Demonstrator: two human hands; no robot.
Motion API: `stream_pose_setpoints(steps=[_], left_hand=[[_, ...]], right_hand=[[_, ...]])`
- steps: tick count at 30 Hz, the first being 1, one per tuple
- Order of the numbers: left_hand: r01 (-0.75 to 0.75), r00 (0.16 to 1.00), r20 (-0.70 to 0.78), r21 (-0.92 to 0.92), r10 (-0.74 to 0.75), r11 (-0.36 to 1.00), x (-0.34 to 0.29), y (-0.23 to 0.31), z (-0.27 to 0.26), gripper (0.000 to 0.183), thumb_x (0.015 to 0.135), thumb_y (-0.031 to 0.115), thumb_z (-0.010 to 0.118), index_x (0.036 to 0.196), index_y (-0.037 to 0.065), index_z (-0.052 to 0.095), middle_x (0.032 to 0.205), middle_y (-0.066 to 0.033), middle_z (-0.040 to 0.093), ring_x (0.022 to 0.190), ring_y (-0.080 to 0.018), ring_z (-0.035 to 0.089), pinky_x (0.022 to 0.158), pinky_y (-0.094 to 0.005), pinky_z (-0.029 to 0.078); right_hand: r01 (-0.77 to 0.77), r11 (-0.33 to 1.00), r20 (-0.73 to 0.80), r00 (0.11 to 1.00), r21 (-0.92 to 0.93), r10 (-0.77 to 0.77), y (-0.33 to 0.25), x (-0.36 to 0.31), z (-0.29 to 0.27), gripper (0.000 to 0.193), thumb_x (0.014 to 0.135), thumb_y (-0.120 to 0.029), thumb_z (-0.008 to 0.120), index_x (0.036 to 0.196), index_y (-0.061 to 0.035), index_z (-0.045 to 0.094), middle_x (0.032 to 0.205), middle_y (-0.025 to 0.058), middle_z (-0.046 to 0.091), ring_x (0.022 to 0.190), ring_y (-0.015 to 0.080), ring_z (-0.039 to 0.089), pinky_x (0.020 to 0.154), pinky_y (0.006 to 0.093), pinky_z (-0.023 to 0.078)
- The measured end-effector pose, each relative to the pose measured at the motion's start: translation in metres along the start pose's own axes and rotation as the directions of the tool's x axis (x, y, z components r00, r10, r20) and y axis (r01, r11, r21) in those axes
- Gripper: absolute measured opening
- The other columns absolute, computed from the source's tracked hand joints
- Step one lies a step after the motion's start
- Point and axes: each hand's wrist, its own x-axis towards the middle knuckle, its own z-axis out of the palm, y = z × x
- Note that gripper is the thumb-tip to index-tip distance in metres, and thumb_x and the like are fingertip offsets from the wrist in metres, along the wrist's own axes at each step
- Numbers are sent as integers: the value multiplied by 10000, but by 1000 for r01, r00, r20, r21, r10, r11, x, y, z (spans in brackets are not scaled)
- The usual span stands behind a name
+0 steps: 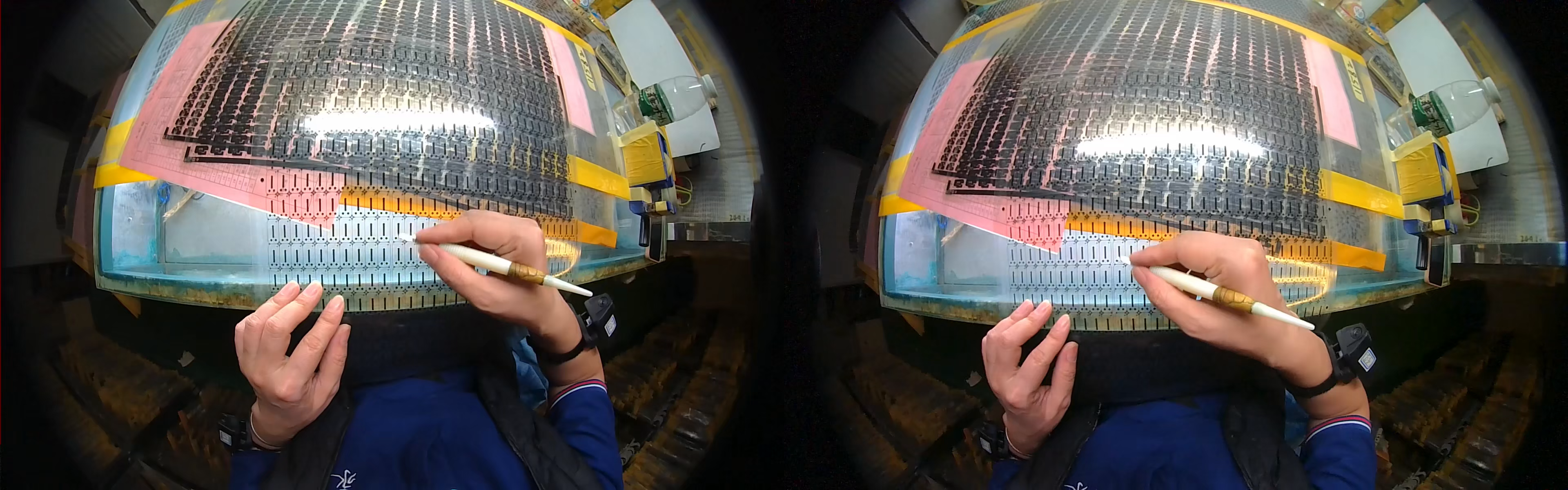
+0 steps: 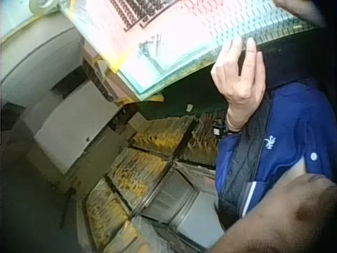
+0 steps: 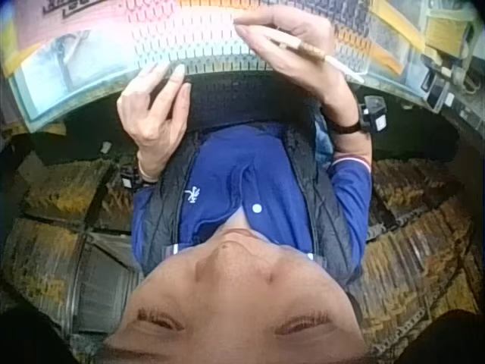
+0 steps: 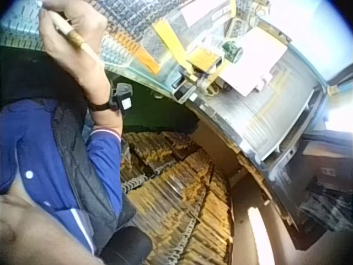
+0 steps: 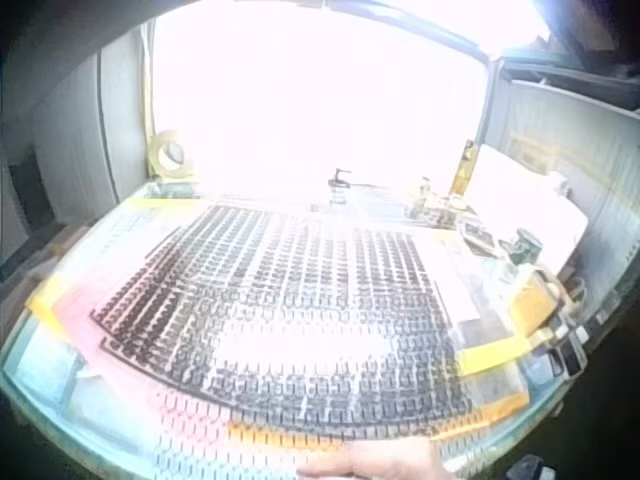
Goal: Marking specific points on a precision metal grid sheet using a white pen tool.
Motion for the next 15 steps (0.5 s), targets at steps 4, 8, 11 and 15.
stream_pose_setpoints(steps=[4, 8, 11, 15], left_hand=[[-4, 1000, -1, 1, 4, 1000, 1, -1, -1, 331, 757, 61, 782, 1086, 40, 757, 1172, -125, 669, 1111, -323, 625, 941, -417, 458], [-4, 1000, -2, 3, 4, 1000, 1, 0, 0, 333, 754, 58, 782, 1085, 39, 757, 1171, -125, 669, 1112, -323, 625, 941, -417, 458], [-14, 999, -37, 46, 16, 999, 0, -2, 2, 351, 733, 112, 809, 1082, 94, 776, 1152, -74, 692, 1081, -260, 648, 874, -368, 453], [-18, 999, -36, 45, 19, 999, 1, -2, 2, 351, 733, 112, 809, 1082, 94, 775, 1157, -73, 691, 1083, -261, 647, 873, -370, 453]], right_hand=[[15, 999, 30, 999, -28, -14, -2, 2, -2, 130, 856, -76, 764, 965, -6, 764, 817, 127, 743, 711, 148, 723, 623, 266, 544], [10, 1000, 4, 1000, -11, -10, -1, 2, 2, 121, 858, -73, 757, 956, -1, 761, 806, 124, 739, 708, 146, 721, 618, 266, 542], [-2, 1000, 86, 996, 8, 1, -3, 2, -3, 125, 855, -72, 757, 958, 1, 759, 803, 123, 738, 706, 144, 721, 618, 264, 542], [34, 999, 0, 999, -34, -34, -1, 3, 2, 127, 849, -71, 756, 953, 1, 759, 802, 120, 738, 704, 142, 720, 617, 264, 542]])
